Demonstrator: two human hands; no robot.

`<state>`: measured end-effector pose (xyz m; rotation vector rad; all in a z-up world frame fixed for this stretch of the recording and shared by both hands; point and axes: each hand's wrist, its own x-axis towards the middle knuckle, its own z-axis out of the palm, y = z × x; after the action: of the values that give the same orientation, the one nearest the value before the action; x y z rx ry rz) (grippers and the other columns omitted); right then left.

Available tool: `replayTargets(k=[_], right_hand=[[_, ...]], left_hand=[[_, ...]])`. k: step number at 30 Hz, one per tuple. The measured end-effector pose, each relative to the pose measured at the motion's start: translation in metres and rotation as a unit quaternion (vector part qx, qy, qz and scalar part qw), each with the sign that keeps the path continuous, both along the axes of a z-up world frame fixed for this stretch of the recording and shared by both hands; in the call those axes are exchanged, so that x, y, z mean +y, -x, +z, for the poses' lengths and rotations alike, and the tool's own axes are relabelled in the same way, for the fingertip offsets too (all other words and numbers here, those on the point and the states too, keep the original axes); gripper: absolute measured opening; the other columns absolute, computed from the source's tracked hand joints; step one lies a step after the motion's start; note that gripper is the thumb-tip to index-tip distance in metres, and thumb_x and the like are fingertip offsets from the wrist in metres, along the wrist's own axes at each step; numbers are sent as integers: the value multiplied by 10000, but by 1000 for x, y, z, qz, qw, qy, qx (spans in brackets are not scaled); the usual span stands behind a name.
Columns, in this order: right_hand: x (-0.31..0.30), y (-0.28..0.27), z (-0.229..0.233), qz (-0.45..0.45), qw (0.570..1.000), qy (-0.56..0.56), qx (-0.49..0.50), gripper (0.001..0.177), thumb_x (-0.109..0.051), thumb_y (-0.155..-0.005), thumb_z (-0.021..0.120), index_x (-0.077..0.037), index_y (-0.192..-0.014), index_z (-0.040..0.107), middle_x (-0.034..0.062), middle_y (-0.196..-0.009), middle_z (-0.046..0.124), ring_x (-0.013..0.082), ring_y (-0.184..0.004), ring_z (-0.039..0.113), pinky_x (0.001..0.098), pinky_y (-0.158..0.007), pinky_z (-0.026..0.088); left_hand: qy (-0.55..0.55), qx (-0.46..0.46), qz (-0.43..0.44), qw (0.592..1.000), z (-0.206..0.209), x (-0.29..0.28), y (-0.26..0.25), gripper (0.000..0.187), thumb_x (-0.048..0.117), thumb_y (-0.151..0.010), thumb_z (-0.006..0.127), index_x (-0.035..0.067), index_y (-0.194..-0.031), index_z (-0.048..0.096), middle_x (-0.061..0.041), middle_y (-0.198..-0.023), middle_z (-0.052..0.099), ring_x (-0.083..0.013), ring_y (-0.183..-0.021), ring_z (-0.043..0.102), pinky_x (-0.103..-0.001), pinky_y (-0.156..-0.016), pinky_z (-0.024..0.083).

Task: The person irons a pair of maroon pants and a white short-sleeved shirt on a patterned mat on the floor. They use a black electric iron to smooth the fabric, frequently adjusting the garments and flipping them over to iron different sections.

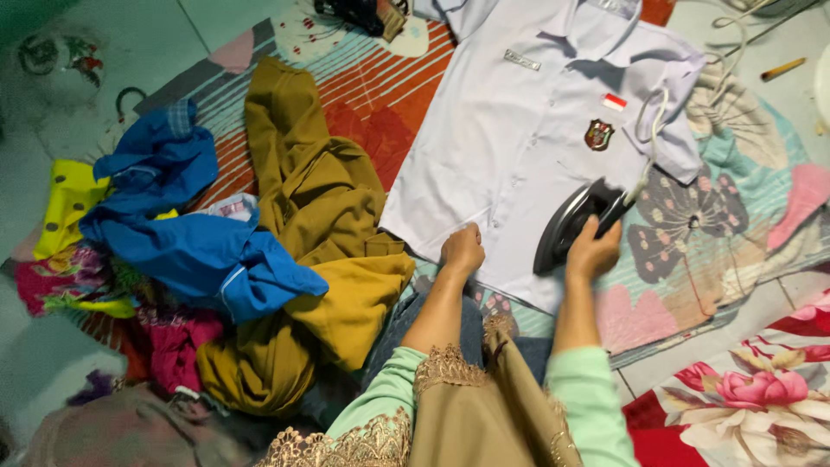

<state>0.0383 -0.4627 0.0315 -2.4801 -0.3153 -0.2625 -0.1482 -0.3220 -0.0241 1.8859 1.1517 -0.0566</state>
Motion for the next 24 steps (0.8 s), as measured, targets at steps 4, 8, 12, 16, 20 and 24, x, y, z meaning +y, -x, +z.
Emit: replayTargets(k=[4, 8, 12, 16, 20, 24], right_hand=[[-39, 49, 0, 38, 997, -52, -46, 451, -246, -1009, 649, 28, -1362, 589, 256, -1166, 711, 446, -991, 705, 503, -812, 551], [-57, 39, -1, -24, 1000, -9, 3, 422, -260, -1029, 611, 15, -1347, 581, 247, -1125, 720, 449, -966, 703, 526, -799, 543], [-45, -8, 6, -76, 995, 43, 42, 415, -330, -1079, 604, 15, -1308, 584, 258, -1095, 722, 474, -962, 684, 551, -802, 521], [-62, 38, 2, -33, 999, 25, 14, 481, -280, -1017, 602, 57, -1355, 542, 299, -1074, 702, 497, -931, 667, 572, -762, 500], [-67, 48, -12, -39, 998, 8, 40, 439, -247, -1019, 576, 78, -1311, 531, 296, -1070, 683, 479, -944, 668, 557, -792, 508], [-52, -11, -31, -29, 997, -61, -22, 394, -234, -1038, 607, 74, -1279, 565, 285, -1098, 690, 484, -984, 660, 552, -860, 501]], left_hand=[[36, 11, -31, 999, 5, 0, -7, 141, 46, -778, 657, 135, -887, 641, -123, -913, 737, -359, -959, 692, -485, -805, 524], [20, 28, -55, 998, 8, -11, -1, 166, 17, -766, 649, 138, -879, 657, -128, -913, 737, -362, -961, 690, -484, -804, 524], [-14, 15, -54, 998, 7, -8, -2, 165, 23, -752, 663, 138, -870, 660, -125, -918, 740, -362, -971, 684, -483, -813, 523], [-13, 35, -53, 998, 6, -7, -6, 148, 43, -775, 668, 134, -893, 674, -127, -947, 737, -356, -992, 686, -483, -839, 525], [-84, -3, -38, 996, 8, -12, -8, 137, 40, -786, 666, 113, -901, 680, -151, -1004, 691, -390, -1017, 638, -504, -846, 514], [-142, -92, 6, 985, 16, -14, -14, 151, 51, -778, 653, 92, -923, 668, -199, -1026, 605, -425, -1004, 600, -520, -815, 509]])
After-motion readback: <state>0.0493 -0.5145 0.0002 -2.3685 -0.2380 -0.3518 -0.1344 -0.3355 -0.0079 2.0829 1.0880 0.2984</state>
